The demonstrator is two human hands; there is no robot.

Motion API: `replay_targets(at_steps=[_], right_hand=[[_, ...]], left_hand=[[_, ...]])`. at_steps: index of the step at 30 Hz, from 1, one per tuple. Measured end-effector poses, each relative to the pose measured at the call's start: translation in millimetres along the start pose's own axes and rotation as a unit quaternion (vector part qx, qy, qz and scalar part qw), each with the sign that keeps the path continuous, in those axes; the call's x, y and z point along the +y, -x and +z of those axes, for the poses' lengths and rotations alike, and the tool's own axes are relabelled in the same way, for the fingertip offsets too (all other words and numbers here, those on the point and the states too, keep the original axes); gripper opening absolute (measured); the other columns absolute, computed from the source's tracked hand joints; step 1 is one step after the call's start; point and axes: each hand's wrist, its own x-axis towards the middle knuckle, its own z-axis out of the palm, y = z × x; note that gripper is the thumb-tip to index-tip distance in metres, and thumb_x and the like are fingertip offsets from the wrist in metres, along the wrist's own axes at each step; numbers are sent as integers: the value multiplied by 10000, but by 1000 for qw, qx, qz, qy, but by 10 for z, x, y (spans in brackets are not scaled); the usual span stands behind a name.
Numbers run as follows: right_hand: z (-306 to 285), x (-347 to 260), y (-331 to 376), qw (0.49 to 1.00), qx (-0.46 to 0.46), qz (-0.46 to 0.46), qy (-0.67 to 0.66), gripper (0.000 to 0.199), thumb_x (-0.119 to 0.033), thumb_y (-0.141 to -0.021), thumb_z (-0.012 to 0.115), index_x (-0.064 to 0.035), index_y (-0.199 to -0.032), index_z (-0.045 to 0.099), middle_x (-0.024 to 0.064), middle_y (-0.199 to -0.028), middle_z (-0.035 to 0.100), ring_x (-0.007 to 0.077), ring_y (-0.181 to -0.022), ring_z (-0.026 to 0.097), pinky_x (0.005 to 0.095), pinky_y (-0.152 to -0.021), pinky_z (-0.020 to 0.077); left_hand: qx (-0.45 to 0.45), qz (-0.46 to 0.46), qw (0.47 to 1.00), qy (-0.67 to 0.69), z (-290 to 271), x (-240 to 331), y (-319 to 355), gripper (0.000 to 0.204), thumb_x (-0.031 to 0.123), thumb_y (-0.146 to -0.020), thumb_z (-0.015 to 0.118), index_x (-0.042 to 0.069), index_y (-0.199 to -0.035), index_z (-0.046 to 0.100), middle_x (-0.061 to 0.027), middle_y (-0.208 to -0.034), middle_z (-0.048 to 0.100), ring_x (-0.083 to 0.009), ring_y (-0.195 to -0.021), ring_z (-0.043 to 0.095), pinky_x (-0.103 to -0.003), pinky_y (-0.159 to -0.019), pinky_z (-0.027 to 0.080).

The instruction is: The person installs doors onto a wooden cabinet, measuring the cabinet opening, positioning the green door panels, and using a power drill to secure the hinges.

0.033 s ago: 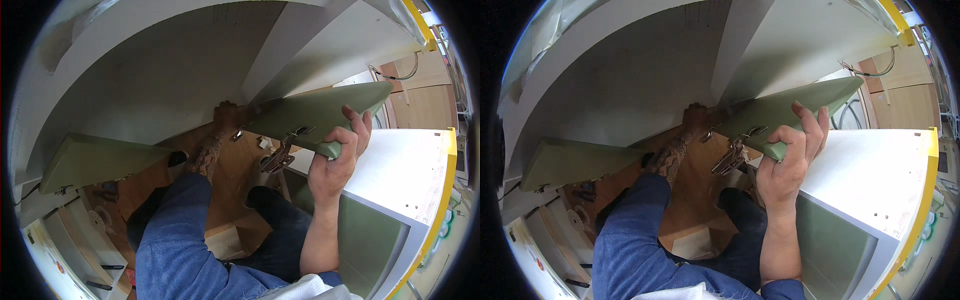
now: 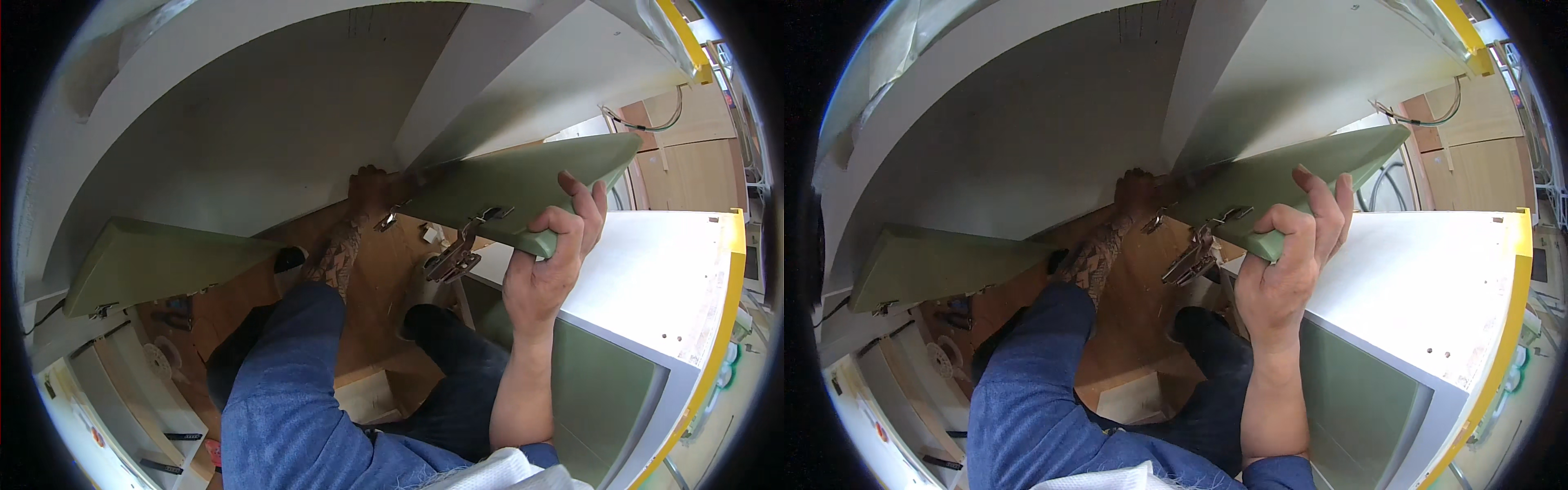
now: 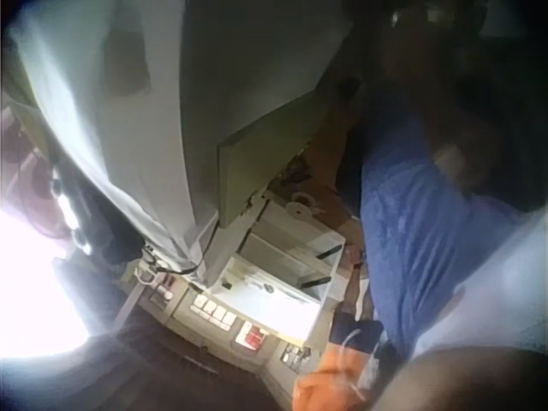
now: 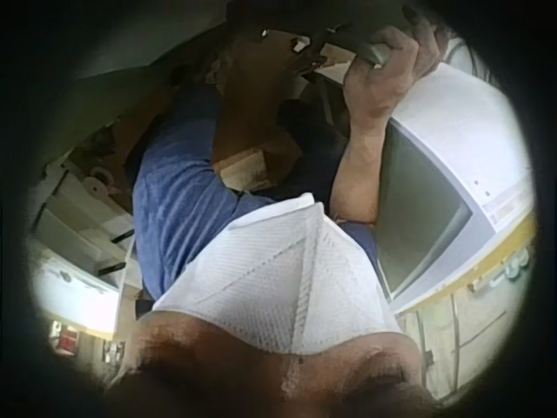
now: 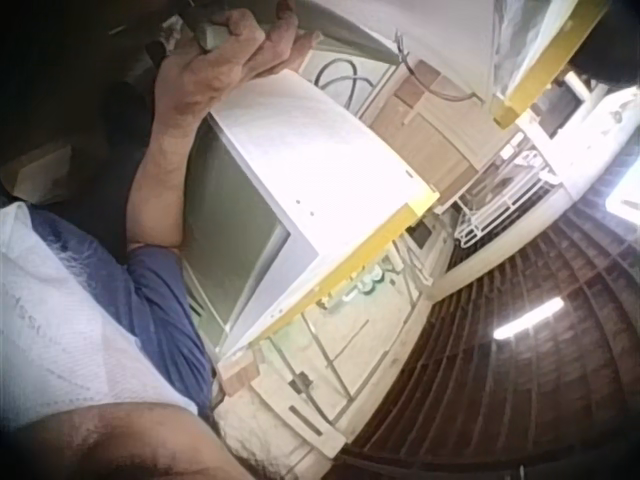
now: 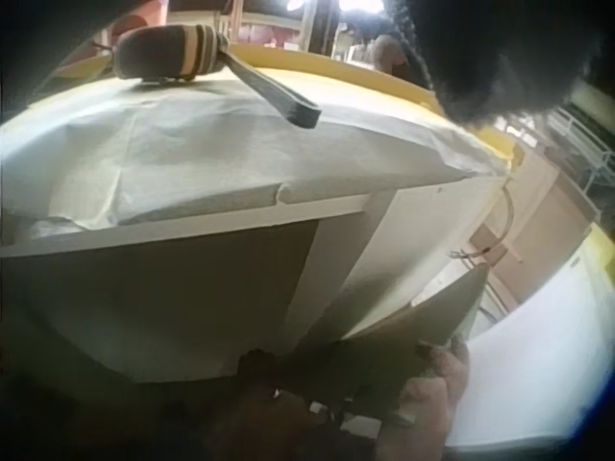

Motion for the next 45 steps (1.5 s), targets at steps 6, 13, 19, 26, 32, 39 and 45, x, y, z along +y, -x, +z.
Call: replay_targets(at_steps=[6, 13, 19, 26, 32, 39, 45], right_hand=[[16, 142, -1, 999, 12, -10, 29, 436, 184, -633, 521, -74, -985, 521, 201, -1393, 543, 531, -1484, 331, 656, -1245, 219], [127, 59, -44, 1000, 4, 1, 10, 419, 200, -675, 526, -72, -993, 519, 190, -1466, 562, 514, -1537, 293, 606, -1255, 203], [190, -80, -234, 1000, 8, -5, -23, 462, 204, -682, 536, -52, -1063, 579, 212, -1463, 526, 531, -1529, 286, 617, -1254, 249], [462, -26, -447, 996, 40, 19, -82, 535, 173, -738, 609, -55, -1222, 618, 245, -1591, 406, 548, -1550, 238, 610, -1270, 276], [787, 84, -502, 977, 99, 34, -185, 558, 108, -796, 611, -61, -1326, 663, 293, -1676, 321, 470, -1604, 215, 536, -1304, 248], [497, -17, -320, 994, 83, 66, -32, 466, -47, -950, 655, -95, -1411, 607, 265, -1721, 217, 444, -1625, 142, 572, -1298, 237], [-611, -1138, 675, 958, 7, 22, -286, 390, -13, -930, 668, -45, -1319, 657, 254, -1535, 505, 441, -1430, 494, 509, -1190, 418]], left_hand=[[-29, 44, 997, 56, -272, 402, -17, 367, 340, -751, 832, 54, -977, 789, -149, -1039, 711, -350, -1019, 693, -489, -841, 577], [-78, 22, 996, 37, -184, 170, 26, 496, 494, -862, 769, 157, -1226, 765, -134, -1080, 698, -337, -1071, 648, -488, -862, 536], [64, -59, 985, 150, 42, -245, 100, 401, 355, -945, 705, 33, -1179, 749, -216, -1169, 680, -407, -1138, 662, -503, -983, 541], [-20, -15, 982, 189, -767, -401, 213, 298, 286, -990, 642, 14, -1080, 722, -199, -1104, 690, -425, -1074, 647, -519, -943, 534], [-207, 134, 966, 72, -1984, -732, 603, 215, 234, -976, 660, 23, -1021, 667, -235, -990, 680, -453, -945, 659, -534, -826, 538], [-120, 100, 952, 262, -3242, 433, 1949, 404, 212, -1000, 707, -5, -1340, 676, -221, -1173, 759, -292, -1103, 734, -389, -948, 563], [-140, 101, 965, 197, -3299, 289, 2656, 397, 244, -982, 714, -12, -1285, 708, -240, -1130, 760, -305, -1079, 744, -401, -911, 570]])
